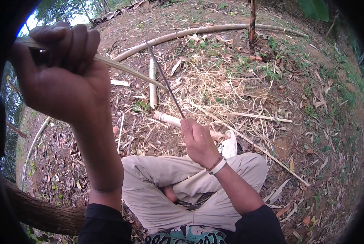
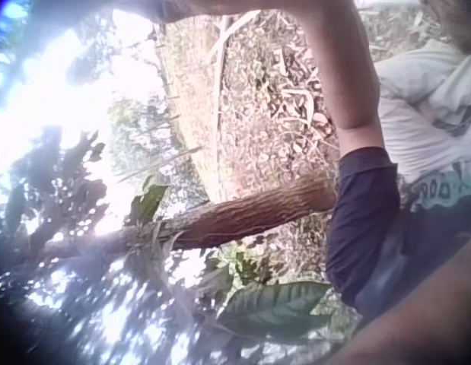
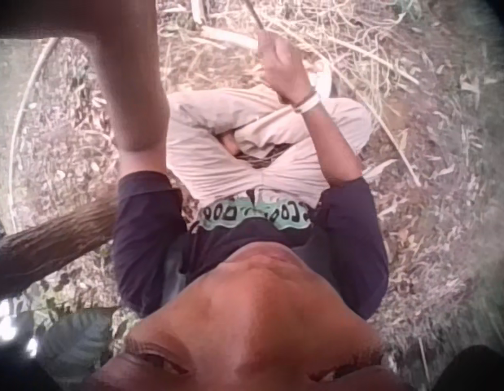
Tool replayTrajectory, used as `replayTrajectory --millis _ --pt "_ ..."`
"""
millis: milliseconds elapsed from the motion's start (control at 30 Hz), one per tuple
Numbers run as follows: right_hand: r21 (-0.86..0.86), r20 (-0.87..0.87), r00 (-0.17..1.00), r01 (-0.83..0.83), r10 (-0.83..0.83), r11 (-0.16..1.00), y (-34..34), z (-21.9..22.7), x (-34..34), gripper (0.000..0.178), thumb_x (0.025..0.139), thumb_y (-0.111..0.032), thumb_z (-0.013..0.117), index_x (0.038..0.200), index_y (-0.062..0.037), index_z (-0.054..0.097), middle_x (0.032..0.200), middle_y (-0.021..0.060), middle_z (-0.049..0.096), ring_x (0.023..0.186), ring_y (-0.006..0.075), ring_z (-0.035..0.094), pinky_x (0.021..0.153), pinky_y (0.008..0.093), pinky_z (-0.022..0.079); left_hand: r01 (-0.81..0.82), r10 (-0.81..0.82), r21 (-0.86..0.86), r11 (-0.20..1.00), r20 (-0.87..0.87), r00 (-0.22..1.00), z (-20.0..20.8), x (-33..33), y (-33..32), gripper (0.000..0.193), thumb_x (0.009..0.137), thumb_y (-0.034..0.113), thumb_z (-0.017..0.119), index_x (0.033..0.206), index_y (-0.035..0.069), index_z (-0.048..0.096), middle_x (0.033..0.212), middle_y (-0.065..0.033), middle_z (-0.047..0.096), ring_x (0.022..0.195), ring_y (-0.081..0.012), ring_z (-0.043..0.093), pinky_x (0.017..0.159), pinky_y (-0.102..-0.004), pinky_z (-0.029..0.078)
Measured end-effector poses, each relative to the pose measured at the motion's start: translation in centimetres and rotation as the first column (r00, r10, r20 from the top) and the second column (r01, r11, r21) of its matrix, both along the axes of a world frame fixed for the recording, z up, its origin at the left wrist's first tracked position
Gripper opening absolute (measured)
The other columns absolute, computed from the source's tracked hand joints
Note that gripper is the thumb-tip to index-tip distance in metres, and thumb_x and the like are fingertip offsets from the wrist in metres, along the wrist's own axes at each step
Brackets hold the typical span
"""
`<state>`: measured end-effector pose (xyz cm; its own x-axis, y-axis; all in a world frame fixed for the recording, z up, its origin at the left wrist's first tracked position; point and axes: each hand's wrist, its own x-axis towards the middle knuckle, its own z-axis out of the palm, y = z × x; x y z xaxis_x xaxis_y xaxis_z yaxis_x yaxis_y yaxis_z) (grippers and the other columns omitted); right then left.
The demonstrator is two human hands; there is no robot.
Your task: The person sits on the ground and uses a machete to shave and smooth a long, thin bamboo stick. They repeatedly scrape the blade along the stick's length to remove the outer layer and refine its shape.
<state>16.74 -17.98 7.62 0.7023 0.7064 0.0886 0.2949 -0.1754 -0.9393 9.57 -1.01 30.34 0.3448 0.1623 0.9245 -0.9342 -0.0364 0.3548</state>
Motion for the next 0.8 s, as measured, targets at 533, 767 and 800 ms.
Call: replayTrajectory --millis 533,767,800 --pt "0.040 -0.214 0.976 -0.024 0.032 0.999 -0.1 -1.1 -0.9 0.046 0.104 -0.036 0.039 0.077 -0.0016 0.054 0.053 0.0042 0.045 0.047 0.0130 0.046 0.049 0.0317 0.037 0.124 -0.128 -0.079 0.989 -0.038 0.991 -0.5 -2.1 1.0 0.035 0.095 0.031 0.051 0.080 0.001 0.056 0.056 0.0037 0.028 0.047 -0.0058 0.020 0.046 -0.0257 0.016" --pt "0.376 -0.407 0.907 0.054 0.112 0.925 -1.3 4.6 -1.5 0.051 0.104 -0.046 0.037 0.088 -0.0002 0.053 0.053 -0.0021 0.043 0.044 0.0050 0.040 0.041 0.0228 0.030 -0.005 -0.014 -0.217 0.976 -0.085 0.996 -0.9 -5.2 3.5 0.023 0.089 0.020 0.052 0.071 0.005 0.049 0.056 0.0031 0.029 0.043 -0.0050 0.019 0.045 -0.0246 0.016" --pt "0.454 -0.327 0.938 0.050 0.114 0.890 -1.4 6.4 -1.7 0.052 0.104 -0.047 0.036 0.090 0.0002 0.052 0.054 -0.0032 0.042 0.045 0.0036 0.039 0.041 0.0207 0.028 -0.017 -0.003 -0.228 0.974 -0.087 0.996 -0.9 -5.5 3.5 0.024 0.089 0.020 0.053 0.070 0.006 0.047 0.055 0.0028 0.030 0.042 -0.0049 0.019 0.045 -0.0245 0.017"
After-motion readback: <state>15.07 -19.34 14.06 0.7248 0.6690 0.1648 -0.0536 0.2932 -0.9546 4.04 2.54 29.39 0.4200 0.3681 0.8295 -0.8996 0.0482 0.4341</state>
